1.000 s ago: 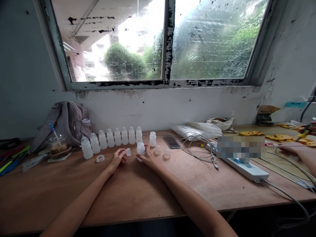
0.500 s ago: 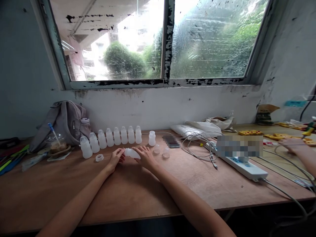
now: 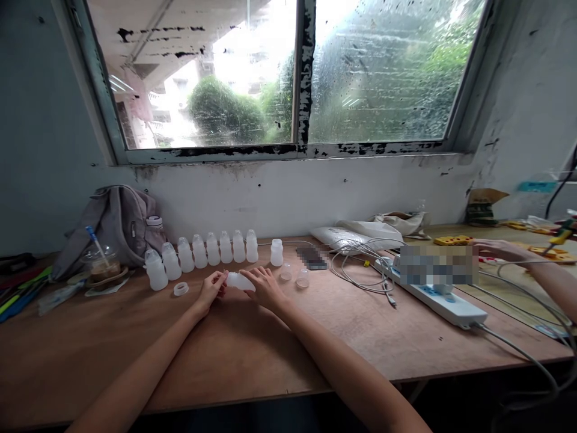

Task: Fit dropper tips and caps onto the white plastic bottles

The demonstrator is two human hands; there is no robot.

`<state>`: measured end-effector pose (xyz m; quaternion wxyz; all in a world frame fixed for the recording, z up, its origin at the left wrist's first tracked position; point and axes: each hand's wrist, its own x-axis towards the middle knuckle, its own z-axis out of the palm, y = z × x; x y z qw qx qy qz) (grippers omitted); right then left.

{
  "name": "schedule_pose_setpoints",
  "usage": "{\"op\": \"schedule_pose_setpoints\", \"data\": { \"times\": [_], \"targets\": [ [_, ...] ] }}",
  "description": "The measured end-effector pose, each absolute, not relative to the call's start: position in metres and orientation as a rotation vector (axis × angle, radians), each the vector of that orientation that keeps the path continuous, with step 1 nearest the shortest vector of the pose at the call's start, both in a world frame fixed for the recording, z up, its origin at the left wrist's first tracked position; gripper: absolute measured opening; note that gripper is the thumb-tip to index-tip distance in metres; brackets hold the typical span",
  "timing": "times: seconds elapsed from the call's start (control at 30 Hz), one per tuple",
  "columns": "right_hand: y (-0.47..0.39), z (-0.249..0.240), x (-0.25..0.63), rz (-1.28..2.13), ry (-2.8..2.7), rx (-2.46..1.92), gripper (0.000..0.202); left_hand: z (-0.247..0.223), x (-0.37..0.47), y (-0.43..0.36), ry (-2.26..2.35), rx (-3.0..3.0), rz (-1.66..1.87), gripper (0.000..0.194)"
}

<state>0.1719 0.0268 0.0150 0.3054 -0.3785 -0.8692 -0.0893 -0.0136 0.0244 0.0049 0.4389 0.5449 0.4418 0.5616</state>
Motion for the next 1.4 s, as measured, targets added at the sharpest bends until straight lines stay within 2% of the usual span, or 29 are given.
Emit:
{"op": "schedule_pose_setpoints", "data": {
  "times": [0.1,0.2,0.4,0.57,0.73,0.9,0.97,1.07,1.23,1.4],
  "targets": [
    [0.027,0.016,0.174,-0.230,-2.267,-1.018,0.052,0.009,-0.015,0.023,1.004,1.384,1.364,0.029],
    [0.028,0.017,0.175,-0.222,-2.253,-1.020,0.052,0.009,-0.017,0.026,0.944,1.368,1.378,0.037],
    [0.027,0.017,0.174,-0.228,-2.277,-1.031,0.053,0.000,-0.016,0.035,1.140,1.280,1.379,0.039],
    [0.027,0.017,0.175,-0.250,-2.282,-1.039,0.053,0.002,-0.014,0.031,0.954,1.324,1.438,0.039],
    [0.028,0.017,0.176,-0.246,-2.301,-1.048,0.055,0.004,-0.013,0.030,1.043,1.240,1.419,0.037],
    [0.028,0.019,0.177,-0.207,-2.269,-1.041,0.054,0.004,-0.011,0.031,0.830,1.189,1.476,0.045],
    [0.028,0.020,0.178,-0.204,-2.270,-1.044,0.054,0.004,-0.011,0.032,0.889,1.132,1.496,0.040],
    [0.027,0.020,0.178,-0.200,-2.295,-1.058,0.054,0.003,-0.012,0.032,1.007,1.135,1.451,0.039],
    [0.026,0.020,0.178,-0.115,-2.258,-1.022,0.056,0.005,-0.014,0.029,0.837,1.230,1.444,0.044],
    [0.023,0.022,0.176,-0.059,-2.266,-1.015,0.053,0.006,-0.008,0.026,0.903,1.107,1.286,0.040]
  ]
}}
